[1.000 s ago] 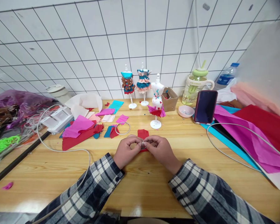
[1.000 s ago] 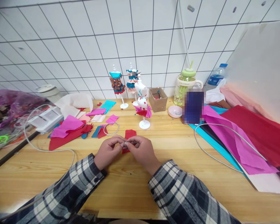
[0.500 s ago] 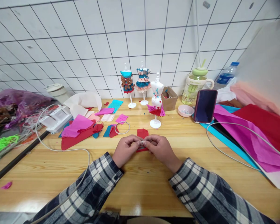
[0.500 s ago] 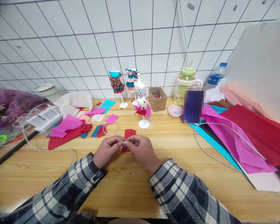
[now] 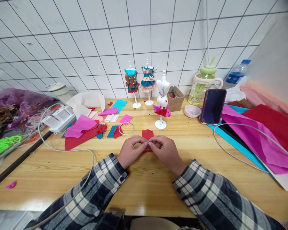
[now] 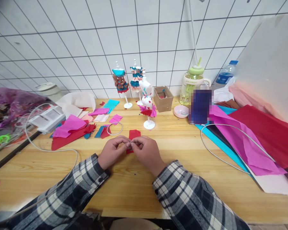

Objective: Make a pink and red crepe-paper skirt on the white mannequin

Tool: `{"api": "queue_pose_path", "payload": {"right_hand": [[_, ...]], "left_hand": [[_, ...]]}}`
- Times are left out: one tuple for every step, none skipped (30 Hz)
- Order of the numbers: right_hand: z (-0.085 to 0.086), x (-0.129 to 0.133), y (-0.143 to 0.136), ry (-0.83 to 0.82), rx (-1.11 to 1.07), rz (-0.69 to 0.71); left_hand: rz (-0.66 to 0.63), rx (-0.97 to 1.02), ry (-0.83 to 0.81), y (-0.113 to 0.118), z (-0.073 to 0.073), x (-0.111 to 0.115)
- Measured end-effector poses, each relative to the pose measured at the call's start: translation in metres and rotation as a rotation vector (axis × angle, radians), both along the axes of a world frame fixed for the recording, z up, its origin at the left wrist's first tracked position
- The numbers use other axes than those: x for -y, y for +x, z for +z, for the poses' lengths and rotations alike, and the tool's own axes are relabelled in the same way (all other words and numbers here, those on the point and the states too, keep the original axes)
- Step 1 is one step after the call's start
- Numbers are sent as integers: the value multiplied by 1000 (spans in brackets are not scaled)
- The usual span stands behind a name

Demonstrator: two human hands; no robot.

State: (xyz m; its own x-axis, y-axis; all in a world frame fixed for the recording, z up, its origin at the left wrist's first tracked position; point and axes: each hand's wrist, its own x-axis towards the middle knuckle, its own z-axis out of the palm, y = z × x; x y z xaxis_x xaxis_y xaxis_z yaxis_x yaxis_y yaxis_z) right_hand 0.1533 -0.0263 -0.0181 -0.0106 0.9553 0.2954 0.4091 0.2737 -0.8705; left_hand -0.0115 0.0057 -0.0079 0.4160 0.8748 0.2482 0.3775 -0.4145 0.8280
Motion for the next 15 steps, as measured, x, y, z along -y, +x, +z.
{"api": "queue_pose_path", "payload": {"right_hand": [[0, 0, -1, -13, -9, 3], [0, 0, -1, -27, -22, 7], [0, 1, -2, -40, -37, 11], [1, 1, -3, -53, -56, 14], [2, 2, -4, -71, -81, 20], [3, 3, -4, -98, -111, 26], [5, 3, -5, -137, -148, 31], [6, 3, -5, -187, -192, 38], [7, 3, -5, -242, -242, 44], [8, 2, -5, -294, -293, 49], [9, 1, -4, -335, -340, 50], [8, 0, -4, -362, -382, 47], [8, -1, -3, -377, -415, 46], [7, -3, -2, -385, -440, 41], [5, -5, -1, -391, -456, 30]], "left_hand": [[-4, 1, -1, 0, 1, 0], [-11, 4, -6, 1, 1, 1], [-21, 12, -12, 1, 2, 2], [-33, 24, -18, 1, 2, 2], [-43, 38, -26, 1, 2, 3], [-50, 51, -36, 1, 2, 3], [-53, 65, -49, 1, 2, 4], [-53, 79, -66, 1, 2, 4], [-48, 92, -87, 1, 1, 4], [-40, 103, -110, 1, 1, 4], [-31, 115, -132, 1, 1, 4], [-27, 127, -153, 1, 1, 4], [-29, 142, -170, 2, 2, 3], [-36, 157, -179, 2, 2, 3], [-42, 172, -179, 2, 2, 2]]}}
